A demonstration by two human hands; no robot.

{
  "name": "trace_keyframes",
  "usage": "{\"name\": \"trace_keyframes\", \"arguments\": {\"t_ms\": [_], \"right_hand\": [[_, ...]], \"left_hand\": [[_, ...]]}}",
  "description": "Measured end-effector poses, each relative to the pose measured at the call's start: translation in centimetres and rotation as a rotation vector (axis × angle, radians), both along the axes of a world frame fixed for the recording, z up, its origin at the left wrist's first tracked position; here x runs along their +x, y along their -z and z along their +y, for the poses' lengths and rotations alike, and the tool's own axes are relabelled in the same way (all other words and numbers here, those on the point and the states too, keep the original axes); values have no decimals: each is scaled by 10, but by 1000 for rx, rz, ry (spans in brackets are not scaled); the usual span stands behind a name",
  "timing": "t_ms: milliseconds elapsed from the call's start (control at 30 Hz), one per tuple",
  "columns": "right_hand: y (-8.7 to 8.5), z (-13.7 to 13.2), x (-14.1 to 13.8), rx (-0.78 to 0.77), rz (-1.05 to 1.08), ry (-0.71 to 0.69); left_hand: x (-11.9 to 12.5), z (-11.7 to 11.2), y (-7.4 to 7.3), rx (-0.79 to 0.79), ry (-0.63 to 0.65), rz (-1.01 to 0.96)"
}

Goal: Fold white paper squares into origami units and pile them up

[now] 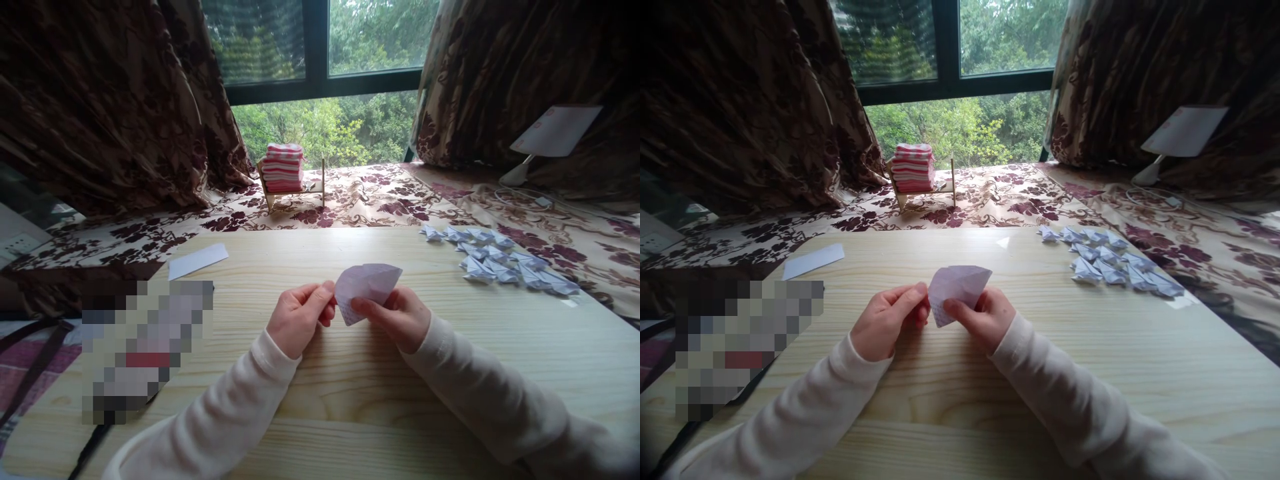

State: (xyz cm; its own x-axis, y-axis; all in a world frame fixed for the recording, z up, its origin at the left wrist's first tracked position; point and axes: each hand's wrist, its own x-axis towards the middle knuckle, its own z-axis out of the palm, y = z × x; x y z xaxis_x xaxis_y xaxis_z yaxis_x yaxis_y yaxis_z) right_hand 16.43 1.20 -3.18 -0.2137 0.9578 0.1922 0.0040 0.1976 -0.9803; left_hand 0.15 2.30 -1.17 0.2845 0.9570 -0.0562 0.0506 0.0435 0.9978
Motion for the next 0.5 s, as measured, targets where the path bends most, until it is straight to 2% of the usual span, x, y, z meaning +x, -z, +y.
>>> {"name": "trace_keyframes", "arguments": {"t_ms": [300, 500], "right_hand": [[-1, 0, -3, 18, -13, 11], [3, 2, 3, -16, -41, 54]], "left_hand": [[1, -3, -1, 40, -55, 25], [-4, 5, 1, 12, -206, -69]]}}
